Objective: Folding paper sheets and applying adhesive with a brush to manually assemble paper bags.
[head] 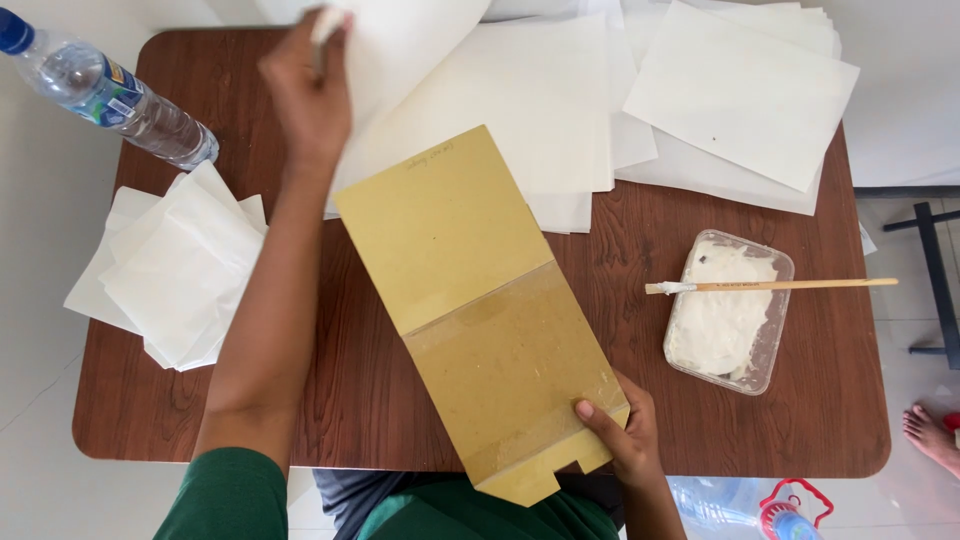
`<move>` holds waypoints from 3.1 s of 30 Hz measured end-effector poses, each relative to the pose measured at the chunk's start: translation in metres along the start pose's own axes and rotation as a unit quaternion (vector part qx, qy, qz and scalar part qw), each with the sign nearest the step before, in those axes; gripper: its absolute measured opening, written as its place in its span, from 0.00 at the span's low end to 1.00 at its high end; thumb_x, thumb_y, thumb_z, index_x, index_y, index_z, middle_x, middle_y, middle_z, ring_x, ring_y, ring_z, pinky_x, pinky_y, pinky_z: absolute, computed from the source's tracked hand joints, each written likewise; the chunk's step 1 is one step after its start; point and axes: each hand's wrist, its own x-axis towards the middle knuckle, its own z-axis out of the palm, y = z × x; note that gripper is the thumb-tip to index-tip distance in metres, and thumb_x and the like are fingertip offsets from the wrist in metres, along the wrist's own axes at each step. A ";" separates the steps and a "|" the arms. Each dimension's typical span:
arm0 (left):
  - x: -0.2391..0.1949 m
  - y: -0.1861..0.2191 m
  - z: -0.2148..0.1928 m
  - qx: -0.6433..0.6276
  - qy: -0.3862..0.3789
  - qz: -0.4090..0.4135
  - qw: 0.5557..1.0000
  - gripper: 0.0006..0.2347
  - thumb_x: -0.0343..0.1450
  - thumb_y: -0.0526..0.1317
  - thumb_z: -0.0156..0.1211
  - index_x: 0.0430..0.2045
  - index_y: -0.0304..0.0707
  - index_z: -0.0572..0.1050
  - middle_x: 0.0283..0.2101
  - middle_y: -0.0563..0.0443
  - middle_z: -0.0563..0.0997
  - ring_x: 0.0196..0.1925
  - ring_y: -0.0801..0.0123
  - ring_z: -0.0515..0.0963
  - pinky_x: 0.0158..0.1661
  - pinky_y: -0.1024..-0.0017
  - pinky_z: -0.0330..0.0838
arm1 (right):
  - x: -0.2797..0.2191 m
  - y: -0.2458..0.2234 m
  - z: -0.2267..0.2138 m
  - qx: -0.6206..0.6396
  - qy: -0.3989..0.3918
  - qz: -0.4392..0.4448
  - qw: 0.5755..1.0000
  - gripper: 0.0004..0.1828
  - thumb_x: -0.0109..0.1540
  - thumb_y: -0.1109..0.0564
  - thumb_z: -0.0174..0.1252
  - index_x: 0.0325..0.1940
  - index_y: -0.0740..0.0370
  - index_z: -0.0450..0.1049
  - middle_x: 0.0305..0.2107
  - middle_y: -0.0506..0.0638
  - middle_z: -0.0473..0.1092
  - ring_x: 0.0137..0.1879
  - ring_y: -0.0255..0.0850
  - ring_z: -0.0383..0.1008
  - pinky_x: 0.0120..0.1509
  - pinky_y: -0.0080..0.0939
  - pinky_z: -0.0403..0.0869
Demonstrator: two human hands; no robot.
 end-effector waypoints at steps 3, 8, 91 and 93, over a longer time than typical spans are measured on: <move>0.010 -0.019 -0.019 -0.056 0.111 -0.055 0.991 0.11 0.80 0.40 0.57 0.30 0.38 0.66 0.31 0.57 0.66 0.36 0.75 0.61 0.36 0.68 0.57 | 0.003 0.000 0.002 0.009 0.002 -0.008 1.000 0.18 0.56 0.50 0.66 0.40 0.68 0.76 0.26 0.49 0.71 0.28 0.39 0.72 0.26 0.34 0.68; 0.009 -0.002 -0.047 -0.038 0.212 -0.053 0.975 0.14 0.81 0.46 0.54 0.48 0.34 0.79 0.26 0.58 0.57 0.32 0.74 0.52 0.37 0.71 0.53 | 0.005 -0.001 0.006 -0.006 0.009 -0.020 1.000 0.16 0.57 0.50 0.66 0.35 0.67 0.75 0.23 0.46 0.68 0.26 0.36 0.67 0.26 0.34 0.63; -0.111 0.057 -0.066 -0.541 -0.255 -0.358 0.717 0.47 0.59 0.39 0.79 0.74 0.35 0.53 0.50 0.47 0.82 0.53 0.67 0.82 0.52 0.72 0.78 | 0.116 -0.144 0.000 -0.215 -0.172 -0.431 0.859 0.11 0.67 0.64 0.53 0.53 0.67 0.72 0.31 0.55 0.71 0.34 0.45 0.71 0.37 0.35 0.68; -0.113 0.066 -0.075 -0.450 -0.223 -0.373 0.780 0.29 0.59 0.38 0.79 0.41 0.44 0.57 0.35 0.58 0.72 0.38 0.76 0.73 0.38 0.77 0.68 | 0.117 -0.129 -0.007 -0.249 -0.068 -0.444 0.858 0.11 0.68 0.65 0.56 0.52 0.77 0.73 0.37 0.64 0.72 0.38 0.50 0.72 0.42 0.40 0.70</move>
